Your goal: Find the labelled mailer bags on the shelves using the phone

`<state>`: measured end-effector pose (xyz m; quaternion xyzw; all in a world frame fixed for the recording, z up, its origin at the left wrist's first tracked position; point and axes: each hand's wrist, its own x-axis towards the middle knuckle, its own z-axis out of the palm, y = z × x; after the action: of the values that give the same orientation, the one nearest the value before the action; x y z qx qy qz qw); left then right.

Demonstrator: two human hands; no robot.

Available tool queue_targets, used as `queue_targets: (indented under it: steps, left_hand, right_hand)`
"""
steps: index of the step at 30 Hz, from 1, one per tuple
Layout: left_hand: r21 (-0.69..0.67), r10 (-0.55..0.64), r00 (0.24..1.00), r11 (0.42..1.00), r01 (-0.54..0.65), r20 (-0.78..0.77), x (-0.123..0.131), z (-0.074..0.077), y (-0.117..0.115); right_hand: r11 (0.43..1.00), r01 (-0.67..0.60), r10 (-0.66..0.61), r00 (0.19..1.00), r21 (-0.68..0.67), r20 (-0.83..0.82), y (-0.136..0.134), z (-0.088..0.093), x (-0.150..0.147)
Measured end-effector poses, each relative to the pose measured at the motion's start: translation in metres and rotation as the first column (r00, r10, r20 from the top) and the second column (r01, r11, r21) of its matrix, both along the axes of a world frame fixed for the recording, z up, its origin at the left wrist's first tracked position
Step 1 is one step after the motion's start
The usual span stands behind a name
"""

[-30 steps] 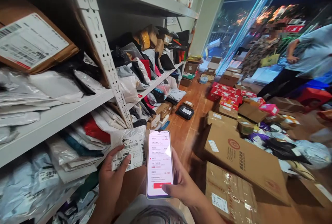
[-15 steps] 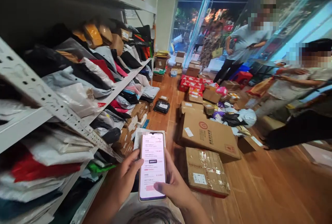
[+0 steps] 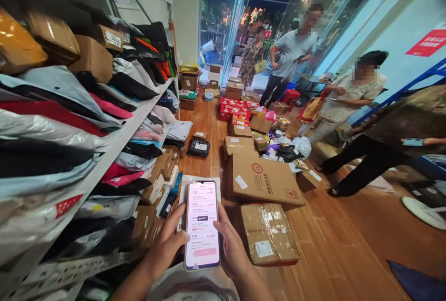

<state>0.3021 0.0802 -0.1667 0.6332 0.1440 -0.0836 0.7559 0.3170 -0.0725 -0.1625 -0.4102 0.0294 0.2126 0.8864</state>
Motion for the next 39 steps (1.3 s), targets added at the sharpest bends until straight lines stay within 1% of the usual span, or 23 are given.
queue_targets:
  steps: [3,5,7,10,14,19,22,25,27,29,32,33,34,36,37,38,39]
  left_hand:
    - [-0.05,-0.065,0.998,0.997,0.066,0.015,0.04,0.003,0.014]
    - [-0.024,-0.122,0.992,0.992,0.123,0.041,0.066,0.002,0.025]
    - [0.017,-0.156,0.986,0.988,0.156,0.059,0.09,0.001,0.036]
    - [0.049,-0.152,0.987,0.988,0.149,0.061,0.12,0.0,0.047]
    - [0.042,-0.134,0.989,0.99,0.132,0.059,0.149,0.006,0.05]
    - [0.041,-0.01,0.999,0.999,0.008,0.05,0.179,0.012,0.043]
    - [-0.009,0.036,0.999,0.999,-0.036,0.034,0.198,0.01,0.037]
    - [-0.03,0.062,0.998,0.998,-0.062,0.018,0.22,0.006,0.03]
    - [-0.008,0.092,0.996,0.996,-0.092,0.016,0.237,0.004,0.024]
    - [0.053,0.157,0.987,0.986,-0.156,-0.015,0.257,0.004,0.017]
    - [0.149,0.304,0.95,0.945,-0.29,-0.076,0.288,0.01,0.006]
    - [0.151,0.312,0.946,0.943,-0.298,-0.082,0.297,0.013,0.002]
    - [0.14,0.277,0.959,0.954,-0.266,-0.066,0.306,0.017,-0.001]
    - [0.124,0.135,0.991,0.983,-0.135,0.001,0.323,0.024,-0.008]
    - [0.13,0.072,0.997,0.989,-0.076,0.035,0.33,0.027,-0.012]
    - [0.141,0.034,0.998,0.989,-0.042,0.058,0.338,0.028,-0.016]
    - [0.148,0.031,0.998,0.988,-0.04,0.064,0.346,0.029,-0.02]
  right_hand:
    - [1.0,-0.005,0.005,1.0,0.025,0.014,0.015,0.001,0.041]
    - [0.999,-0.004,0.003,1.0,0.032,0.031,0.026,0.001,0.067]
    - [0.999,0.001,-0.002,0.999,0.033,0.043,0.035,0.0,0.091]
    - [0.999,0.02,-0.021,0.998,0.03,0.061,0.046,-0.003,0.118]
    - [0.999,0.022,-0.025,0.997,0.044,0.066,0.054,-0.003,0.142]
    - [0.999,0.026,-0.029,0.996,0.041,0.079,0.057,0.005,0.167]
    - [1.0,0.005,-0.008,0.997,0.028,0.08,0.055,0.01,0.185]
    - [1.0,-0.012,0.011,0.997,0.014,0.073,0.049,0.009,0.21]
    - [0.999,-0.03,0.029,0.997,0.012,0.076,0.042,0.006,0.23]
    - [0.998,-0.063,0.061,0.994,0.017,0.086,0.035,0.002,0.253]
    - [0.991,-0.128,0.125,0.987,0.032,0.099,0.022,-0.002,0.289]
    - [0.987,-0.153,0.149,0.984,0.043,0.094,0.018,-0.002,0.301]
    - [0.983,-0.177,0.172,0.982,0.056,0.084,0.013,-0.001,0.314]
    - [0.977,-0.205,0.201,0.978,0.065,0.062,0.004,0.001,0.337]
    - [0.975,-0.215,0.212,0.976,0.053,0.056,0.0,0.002,0.348]
    - [0.975,-0.221,0.219,0.974,0.035,0.06,-0.004,0.003,0.359]
    - [0.974,-0.226,0.224,0.972,0.016,0.07,-0.008,0.004,0.369]
